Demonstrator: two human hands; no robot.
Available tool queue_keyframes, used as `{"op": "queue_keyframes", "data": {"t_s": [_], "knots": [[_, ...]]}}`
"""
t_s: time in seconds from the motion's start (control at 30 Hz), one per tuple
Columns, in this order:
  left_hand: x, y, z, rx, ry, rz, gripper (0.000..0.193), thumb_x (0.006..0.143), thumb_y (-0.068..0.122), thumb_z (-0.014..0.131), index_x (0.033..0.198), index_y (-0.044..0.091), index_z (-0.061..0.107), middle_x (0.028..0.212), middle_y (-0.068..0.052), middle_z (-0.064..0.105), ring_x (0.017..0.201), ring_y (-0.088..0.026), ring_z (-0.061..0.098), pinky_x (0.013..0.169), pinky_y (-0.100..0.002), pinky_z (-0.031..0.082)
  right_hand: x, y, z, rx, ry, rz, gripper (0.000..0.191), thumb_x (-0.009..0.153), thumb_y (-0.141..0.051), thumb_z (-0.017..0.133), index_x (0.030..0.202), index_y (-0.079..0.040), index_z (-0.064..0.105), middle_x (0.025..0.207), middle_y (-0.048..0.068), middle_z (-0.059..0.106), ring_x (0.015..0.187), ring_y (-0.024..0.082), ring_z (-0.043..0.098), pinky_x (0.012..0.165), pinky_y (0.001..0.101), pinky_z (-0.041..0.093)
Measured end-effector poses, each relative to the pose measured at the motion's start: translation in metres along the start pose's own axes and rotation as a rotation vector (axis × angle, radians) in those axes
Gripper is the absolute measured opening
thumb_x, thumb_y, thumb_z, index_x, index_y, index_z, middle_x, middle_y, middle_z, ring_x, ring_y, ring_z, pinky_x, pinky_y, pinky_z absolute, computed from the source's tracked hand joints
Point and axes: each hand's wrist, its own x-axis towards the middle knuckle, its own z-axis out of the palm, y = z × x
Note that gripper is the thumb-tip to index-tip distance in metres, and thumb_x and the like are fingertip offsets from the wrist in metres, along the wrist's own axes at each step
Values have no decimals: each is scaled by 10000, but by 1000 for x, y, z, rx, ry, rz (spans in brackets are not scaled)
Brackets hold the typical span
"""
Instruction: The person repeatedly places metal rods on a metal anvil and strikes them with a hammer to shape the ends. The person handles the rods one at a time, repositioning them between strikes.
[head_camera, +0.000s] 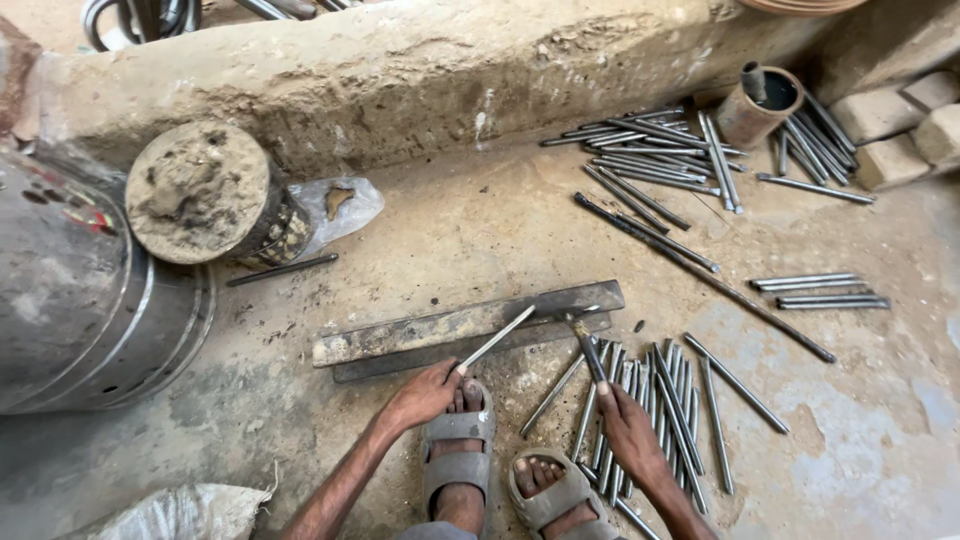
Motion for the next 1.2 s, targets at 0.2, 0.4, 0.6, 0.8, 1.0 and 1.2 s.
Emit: {"op": "queue_keyframes", "data": {"t_s": [0.2,0.4,0.6,0.8,1.0,1.2], "knots": [[-6,17,-24,115,29,50,639,1058,481,366,1529,52,417,1550,-164,489,1452,-333,457,1239,-432,322,-33,-34,-21,116,63,-56,394,1088,-388,419,1049,-74,655,675,8,492,521,100,425,404,254,363],[-18,32,-34,229,-5,-32,598,1057,469,338,1553,140,397,1386,-123,644,1292,-300,625,1179,-499,395,-65,-86,-65,155,224,-527,359,1065,-387,425,1029,-92,626,613,-24,529,445,73,459,323,256,381],[-18,34,-34,243,73,54,544,1048,431,416,1501,135,474,1212,-115,713,1093,-288,698,1029,-532,518,-38,-79,-11,133,323,-623,464,1057,-422,369,1285,-69,566,550,-17,488,385,76,430,271,279,343],[-30,39,-35,337,63,0,493,1066,420,388,1481,177,497,1004,-111,752,884,-267,761,842,-480,627,-25,-106,-35,-318,90,-69,504,1066,-449,377,1399,-125,573,520,32,563,441,121,549,389,311,438],[-32,39,-36,301,31,-49,444,1089,420,367,1403,168,553,898,-127,731,804,-309,761,761,-488,647,-59,-118,-93,350,147,-707,466,1098,-499,358,932,-124,577,604,-54,511,426,57,419,306,239,338],[-25,32,-33,338,173,150,395,1057,338,438,1350,105,566,766,-128,733,660,-262,720,674,-490,581,-31,-70,-3,46,138,-250,442,1047,-466,386,931,-111,622,544,10,486,395,114,433,311,311,335]]}}
